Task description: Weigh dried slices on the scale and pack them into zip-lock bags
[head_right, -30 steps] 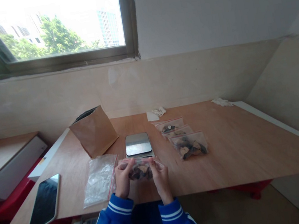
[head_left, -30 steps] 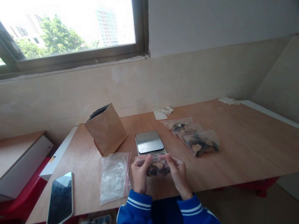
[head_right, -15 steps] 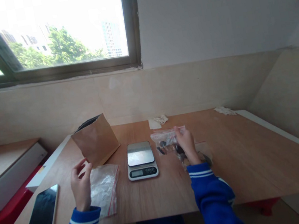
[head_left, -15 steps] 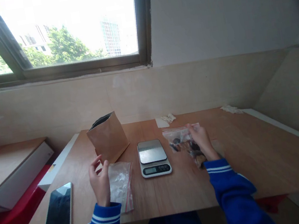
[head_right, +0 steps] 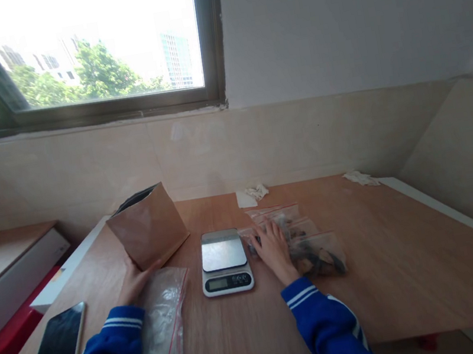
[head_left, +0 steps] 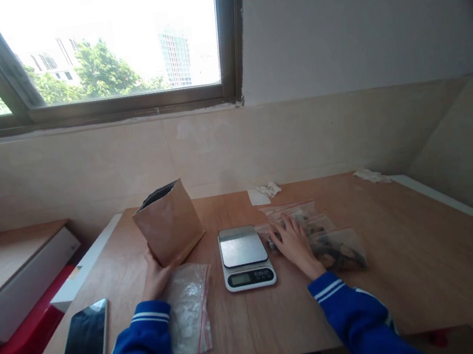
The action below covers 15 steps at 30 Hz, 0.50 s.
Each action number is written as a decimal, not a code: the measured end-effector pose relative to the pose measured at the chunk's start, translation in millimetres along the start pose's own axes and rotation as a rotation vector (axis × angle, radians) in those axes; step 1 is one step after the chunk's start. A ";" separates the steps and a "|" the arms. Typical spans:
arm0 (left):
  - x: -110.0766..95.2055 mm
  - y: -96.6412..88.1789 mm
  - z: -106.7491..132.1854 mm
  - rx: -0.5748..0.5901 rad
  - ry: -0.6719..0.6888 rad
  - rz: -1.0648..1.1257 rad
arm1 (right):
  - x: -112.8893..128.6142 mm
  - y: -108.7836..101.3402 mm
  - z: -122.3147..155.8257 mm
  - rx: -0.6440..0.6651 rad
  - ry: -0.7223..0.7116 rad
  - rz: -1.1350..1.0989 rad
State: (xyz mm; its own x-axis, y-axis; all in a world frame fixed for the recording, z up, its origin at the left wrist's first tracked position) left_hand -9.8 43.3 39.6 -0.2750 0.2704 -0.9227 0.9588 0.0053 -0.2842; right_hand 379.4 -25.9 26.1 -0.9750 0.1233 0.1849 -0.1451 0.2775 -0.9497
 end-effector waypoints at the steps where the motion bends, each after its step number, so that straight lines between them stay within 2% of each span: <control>1: -0.1 1.2 -1.0 0.015 0.007 -0.028 | -5.7 5.3 -3.2 0.016 0.043 0.009; 5: 6.7 0.6 -5.1 0.065 -0.060 -0.146 | -26.7 11.2 -21.8 0.030 0.122 -0.036; 8: 15.7 -2.4 -6.3 0.074 -0.100 -0.134 | -20.4 -6.7 -27.4 0.000 0.087 -0.144; 10: 19.3 -4.0 -5.2 0.069 -0.108 -0.113 | 3.2 -31.8 -22.6 -0.063 -0.007 -0.244; 11: 19.9 -4.5 -4.2 0.067 -0.109 -0.111 | 21.3 -47.2 -17.4 -0.104 -0.104 -0.303; 13: 18.0 -4.9 -1.4 0.066 -0.083 -0.129 | 65.1 -78.3 -2.1 -0.158 -0.359 -0.436; 15: 13.7 -4.5 1.8 0.072 -0.028 -0.148 | 110.9 -102.0 16.6 -0.136 -0.642 -0.465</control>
State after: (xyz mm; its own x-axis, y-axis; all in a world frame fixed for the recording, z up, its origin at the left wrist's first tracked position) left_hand -18.0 45.3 27.7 -0.4157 0.2449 -0.8759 0.9002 -0.0266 -0.4346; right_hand 283.3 -56.4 139.4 -0.7324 -0.5937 0.3333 -0.5784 0.2845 -0.7645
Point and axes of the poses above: each hand's wrist, its own z-axis away from the middle knuckle, its own y-axis out of the palm, x = y × z, the point moved 3 cm from there along -z, towards the middle knuckle, and after that the axes turned 14 degrees about x, right-handed, at the moved point
